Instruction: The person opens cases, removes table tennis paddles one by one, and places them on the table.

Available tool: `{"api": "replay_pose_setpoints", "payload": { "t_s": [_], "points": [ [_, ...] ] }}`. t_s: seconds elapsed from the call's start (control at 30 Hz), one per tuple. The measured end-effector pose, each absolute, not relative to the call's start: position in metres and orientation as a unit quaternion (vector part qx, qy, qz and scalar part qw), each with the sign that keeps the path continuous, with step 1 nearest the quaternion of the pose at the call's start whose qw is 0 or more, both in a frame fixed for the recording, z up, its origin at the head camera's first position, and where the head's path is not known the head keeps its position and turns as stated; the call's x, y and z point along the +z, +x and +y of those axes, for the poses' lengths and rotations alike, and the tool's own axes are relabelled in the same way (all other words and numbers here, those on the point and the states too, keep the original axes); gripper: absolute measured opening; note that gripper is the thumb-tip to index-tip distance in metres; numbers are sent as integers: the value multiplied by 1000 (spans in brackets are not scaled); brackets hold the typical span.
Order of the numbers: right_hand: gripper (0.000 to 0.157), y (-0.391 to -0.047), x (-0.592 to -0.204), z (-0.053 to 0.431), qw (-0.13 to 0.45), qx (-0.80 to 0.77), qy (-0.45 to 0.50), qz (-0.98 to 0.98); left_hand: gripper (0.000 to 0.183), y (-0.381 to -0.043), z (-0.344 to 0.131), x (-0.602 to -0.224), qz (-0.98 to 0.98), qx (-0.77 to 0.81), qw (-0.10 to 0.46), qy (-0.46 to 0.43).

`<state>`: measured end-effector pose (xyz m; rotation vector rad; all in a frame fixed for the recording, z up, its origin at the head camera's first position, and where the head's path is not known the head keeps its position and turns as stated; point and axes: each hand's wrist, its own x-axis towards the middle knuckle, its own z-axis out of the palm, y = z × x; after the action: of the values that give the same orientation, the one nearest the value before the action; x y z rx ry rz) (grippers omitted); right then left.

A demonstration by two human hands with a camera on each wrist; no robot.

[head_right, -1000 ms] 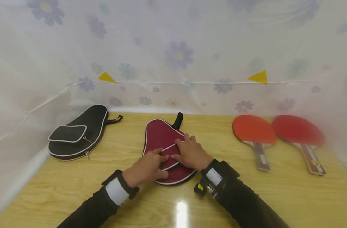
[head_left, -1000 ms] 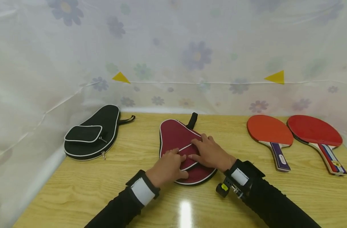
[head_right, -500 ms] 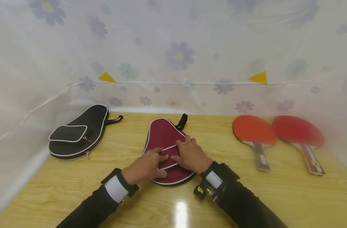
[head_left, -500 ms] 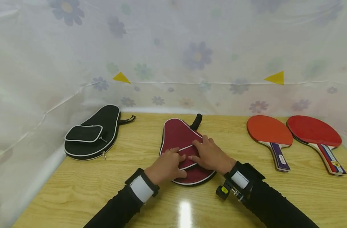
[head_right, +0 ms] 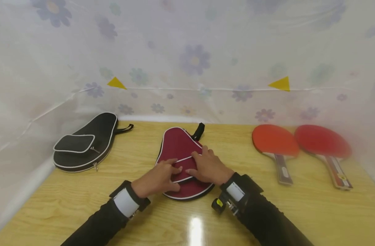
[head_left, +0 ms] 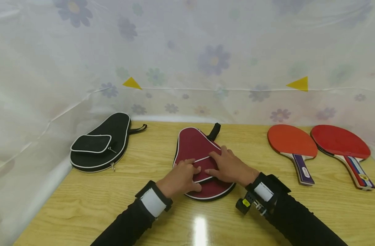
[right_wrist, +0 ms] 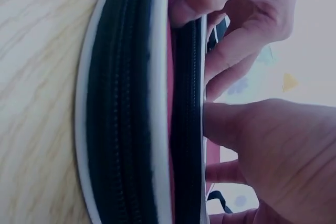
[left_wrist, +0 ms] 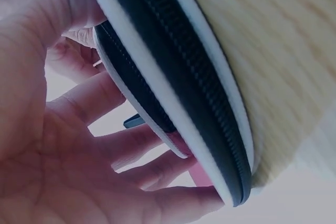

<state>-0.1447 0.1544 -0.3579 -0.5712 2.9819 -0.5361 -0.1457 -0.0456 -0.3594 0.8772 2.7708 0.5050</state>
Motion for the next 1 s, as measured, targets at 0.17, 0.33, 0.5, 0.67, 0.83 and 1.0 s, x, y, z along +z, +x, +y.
{"api": "replay_pose_setpoints", "payload": {
  "t_s": [0.17, 0.33, 0.5, 0.67, 0.83, 1.0],
  "points": [
    [55, -144, -359, 155, 27, -179, -197, 964, 56, -147, -46, -360, 935, 174, 109, 290],
    [50, -143, -361, 156, 2, -177, -217, 960, 56, -148, -46, -360, 934, 177, 115, 287],
    [47, -142, -361, 155, -11, -167, -221, 961, 56, -150, -46, -360, 931, 187, 120, 288],
    [45, -140, -362, 154, -19, -155, -215, 964, 56, -153, -48, -360, 926, 194, 126, 299],
    [44, -136, -363, 153, -24, -143, -204, 968, 52, -154, -50, -358, 921, 206, 124, 308],
    [43, -133, -364, 150, -23, -145, -185, 972, 51, -155, -51, -358, 917, 215, 124, 313]
  ]
}}
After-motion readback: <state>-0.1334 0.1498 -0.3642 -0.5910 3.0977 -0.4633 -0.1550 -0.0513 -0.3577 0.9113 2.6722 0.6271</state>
